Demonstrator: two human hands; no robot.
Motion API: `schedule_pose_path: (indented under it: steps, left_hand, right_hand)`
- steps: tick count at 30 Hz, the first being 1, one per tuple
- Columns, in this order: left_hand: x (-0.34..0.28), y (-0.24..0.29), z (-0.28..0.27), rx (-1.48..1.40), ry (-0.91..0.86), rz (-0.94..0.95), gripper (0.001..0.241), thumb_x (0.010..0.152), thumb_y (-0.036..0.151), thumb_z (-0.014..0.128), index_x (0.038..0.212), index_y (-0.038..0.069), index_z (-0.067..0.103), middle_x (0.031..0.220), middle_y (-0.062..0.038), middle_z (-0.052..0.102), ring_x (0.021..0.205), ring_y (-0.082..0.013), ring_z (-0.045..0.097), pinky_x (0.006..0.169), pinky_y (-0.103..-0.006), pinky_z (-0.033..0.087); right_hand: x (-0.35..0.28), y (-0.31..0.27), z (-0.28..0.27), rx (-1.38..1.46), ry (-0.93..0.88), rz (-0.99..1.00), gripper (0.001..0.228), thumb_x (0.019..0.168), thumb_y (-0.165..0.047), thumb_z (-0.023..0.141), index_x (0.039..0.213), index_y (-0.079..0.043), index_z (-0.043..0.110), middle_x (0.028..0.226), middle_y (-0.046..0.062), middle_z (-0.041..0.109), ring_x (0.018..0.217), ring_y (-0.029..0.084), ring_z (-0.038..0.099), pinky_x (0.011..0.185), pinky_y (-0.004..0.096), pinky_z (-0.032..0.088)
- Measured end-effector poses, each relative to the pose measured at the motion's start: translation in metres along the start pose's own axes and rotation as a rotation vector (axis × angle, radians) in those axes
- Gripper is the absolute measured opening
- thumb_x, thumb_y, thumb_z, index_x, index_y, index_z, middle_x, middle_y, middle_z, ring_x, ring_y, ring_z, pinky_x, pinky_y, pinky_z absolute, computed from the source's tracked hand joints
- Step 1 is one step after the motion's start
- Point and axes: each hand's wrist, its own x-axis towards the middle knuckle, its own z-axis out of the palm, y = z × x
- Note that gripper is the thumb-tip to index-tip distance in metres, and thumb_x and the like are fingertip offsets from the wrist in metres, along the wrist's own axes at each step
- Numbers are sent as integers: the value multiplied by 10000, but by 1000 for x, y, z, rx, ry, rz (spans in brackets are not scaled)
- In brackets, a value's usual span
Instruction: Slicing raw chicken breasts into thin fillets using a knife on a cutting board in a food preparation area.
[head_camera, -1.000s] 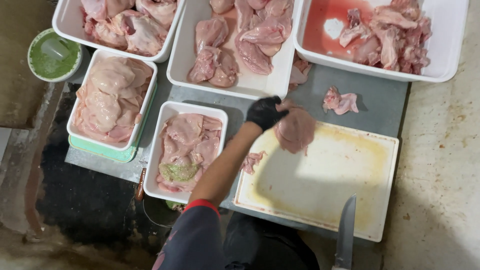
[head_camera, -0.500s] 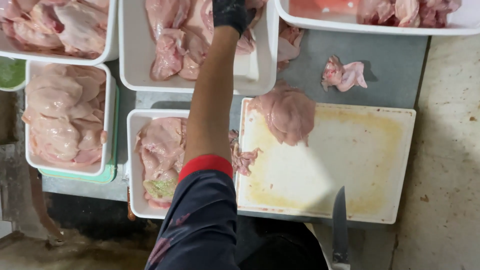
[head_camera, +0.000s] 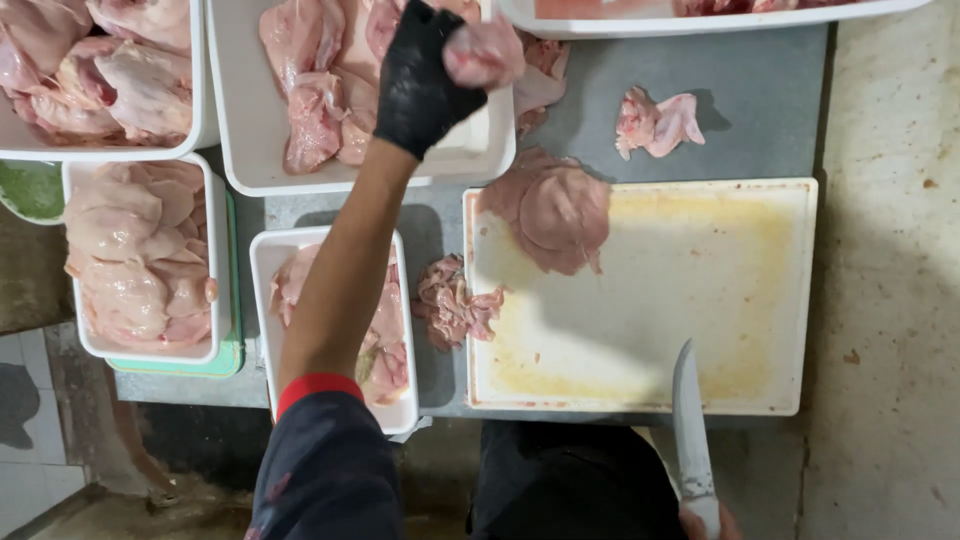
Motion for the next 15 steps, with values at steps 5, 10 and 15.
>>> schedule_pose_path:
  steps: [5,10,15]
  left_hand:
    - [-51,154,-5,-181,-318,-171,705,693,189,840,1307,111,502,1195,-128,628,1015,-382,693,827,-451,576]
    - [-114,296,73,-459,-527,-326,382,747,245,747,1005,118,496,876,-31,558,764,-245,557,724,-406,468]
    - [-214,341,178,-446,-750,-664,630,558,340,924,1104,216,636,1066,-21,680,1091,-310,721,971,-445,615]
  right_hand:
    - [171,-205,-98,-163,-1105,569,477,846,-430,820,1120,-90,629,868,128,667,818,261,654,750,389,457]
    - [210,-235,-125,61,-1101,516,332,953,-443,612,1120,-162,672,834,37,754,748,212,692,728,397,476]
    - [200,-196,-126,311,-1075,321,370,1114,-302,455,970,-49,684,609,196,686,637,392,699,657,509,529]
